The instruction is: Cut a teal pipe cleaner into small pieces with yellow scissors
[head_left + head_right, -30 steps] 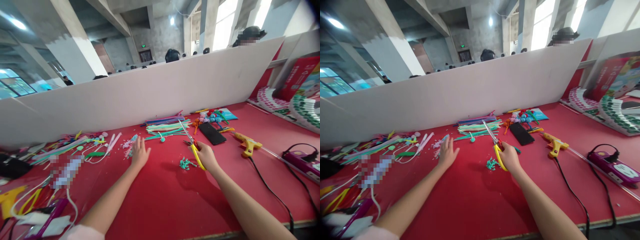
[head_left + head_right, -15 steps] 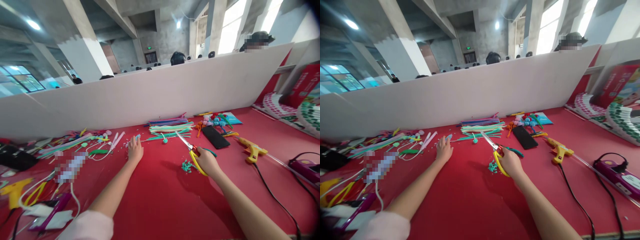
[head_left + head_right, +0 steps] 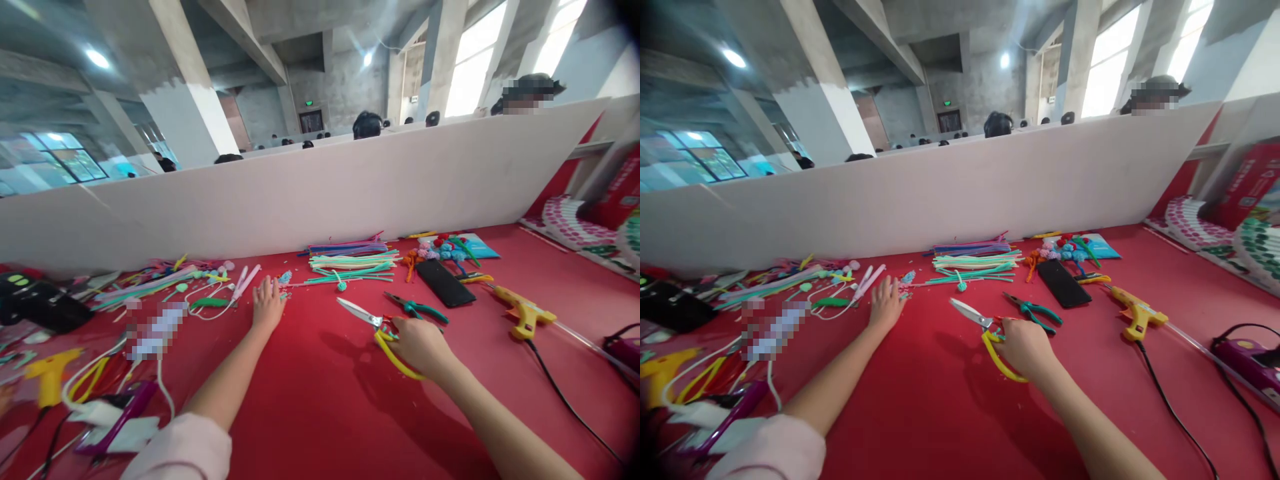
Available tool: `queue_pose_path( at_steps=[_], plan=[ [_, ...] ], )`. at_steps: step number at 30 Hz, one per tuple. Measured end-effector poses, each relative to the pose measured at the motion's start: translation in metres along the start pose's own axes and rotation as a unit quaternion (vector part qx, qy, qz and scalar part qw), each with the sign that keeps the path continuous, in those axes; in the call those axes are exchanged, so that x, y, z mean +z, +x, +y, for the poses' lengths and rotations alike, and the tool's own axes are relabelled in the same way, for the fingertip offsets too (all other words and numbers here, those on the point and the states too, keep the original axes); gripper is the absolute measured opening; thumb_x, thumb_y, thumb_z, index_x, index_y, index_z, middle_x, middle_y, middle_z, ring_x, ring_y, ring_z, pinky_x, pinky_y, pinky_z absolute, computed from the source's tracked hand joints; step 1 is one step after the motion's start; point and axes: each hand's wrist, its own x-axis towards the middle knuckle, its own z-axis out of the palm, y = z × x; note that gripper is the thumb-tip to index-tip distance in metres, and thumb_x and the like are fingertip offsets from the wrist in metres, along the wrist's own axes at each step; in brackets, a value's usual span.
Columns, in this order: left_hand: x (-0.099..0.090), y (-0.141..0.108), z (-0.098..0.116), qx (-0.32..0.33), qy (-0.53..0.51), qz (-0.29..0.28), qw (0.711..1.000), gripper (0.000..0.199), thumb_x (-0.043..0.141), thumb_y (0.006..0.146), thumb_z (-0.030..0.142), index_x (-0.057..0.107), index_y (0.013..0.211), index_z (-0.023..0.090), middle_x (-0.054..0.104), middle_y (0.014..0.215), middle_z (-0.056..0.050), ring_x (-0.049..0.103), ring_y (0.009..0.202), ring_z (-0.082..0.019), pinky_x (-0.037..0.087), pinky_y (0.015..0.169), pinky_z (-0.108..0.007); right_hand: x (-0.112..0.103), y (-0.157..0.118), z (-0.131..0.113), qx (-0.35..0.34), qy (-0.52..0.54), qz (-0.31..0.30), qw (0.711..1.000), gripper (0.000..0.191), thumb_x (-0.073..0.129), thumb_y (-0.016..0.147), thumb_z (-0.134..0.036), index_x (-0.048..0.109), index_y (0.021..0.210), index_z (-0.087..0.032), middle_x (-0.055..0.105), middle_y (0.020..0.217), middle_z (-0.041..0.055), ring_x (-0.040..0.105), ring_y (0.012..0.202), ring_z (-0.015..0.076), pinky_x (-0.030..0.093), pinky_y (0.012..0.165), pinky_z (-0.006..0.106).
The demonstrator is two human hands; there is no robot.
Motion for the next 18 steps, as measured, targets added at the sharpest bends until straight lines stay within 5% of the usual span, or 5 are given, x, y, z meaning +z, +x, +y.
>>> queue_pose_path(
  at_steps=[5,8,13,16,18],
  plan=[
    [-0.019,0.024,0.001,-0.086,-0.070,-0.027,0.993,0.034,0.030,0.082,0.033,0.057,0.090,0.013,0.059,0.090,-0.014,0.054,0.087,-0.023,0.039,0.075,-0.033,-0.006,-0.009,-0.010,-0.031,0.014,-0.001,0.999,0.021,0.051,0.066,-0.027,0.055,0.084,-0.018,0.063,0.074,0.0083,0.059,0.066,0.0202,0.033,0.053,0.024],
    [-0.029,0.009,0.016,-0.088,-0.207,-0.019,0.974,0.030,0.028,0.082,0.025,0.051,0.099,0.016,0.060,0.074,-0.006,0.057,0.071,-0.017,0.042,0.068,-0.029,-0.006,-0.014,-0.030,-0.070,0.035,-0.009,0.997,0.030,0.051,0.063,-0.025,0.054,0.091,-0.017,0.063,0.077,0.0081,0.059,0.068,0.0208,0.035,0.054,0.025],
    [-0.040,-0.021,0.036,-0.059,-0.426,0.047,0.902,0.038,0.038,0.071,0.012,0.045,0.108,0.020,0.044,0.119,-0.009,0.054,0.091,-0.014,0.044,0.076,-0.028,0.023,-0.008,-0.082,-0.115,0.074,-0.035,0.990,0.030,0.051,0.062,-0.025,0.056,0.091,-0.016,0.063,0.082,0.0088,0.059,0.074,0.0215,0.040,0.061,0.025],
    [-0.052,-0.033,0.043,-0.073,-0.521,0.028,0.850,0.028,0.044,0.073,0.023,0.054,0.099,0.018,0.053,0.109,-0.009,0.052,0.097,-0.019,0.041,0.084,-0.033,0.040,-0.002,-0.099,-0.125,0.092,-0.026,0.988,0.029,0.051,0.066,-0.024,0.056,0.092,-0.013,0.061,0.085,0.0105,0.058,0.077,0.0208,0.041,0.066,0.026],
    [-0.059,-0.042,0.048,-0.127,-0.612,-0.015,0.780,0.030,0.041,0.076,0.032,0.056,0.096,0.015,0.058,0.100,-0.012,0.056,0.092,-0.022,0.043,0.080,-0.036,0.037,-0.005,-0.104,-0.151,0.111,-0.007,0.982,0.028,0.052,0.068,-0.029,0.058,0.089,-0.012,0.059,0.087,0.0115,0.056,0.078,0.0215,0.041,0.069,0.028]
  ],
)
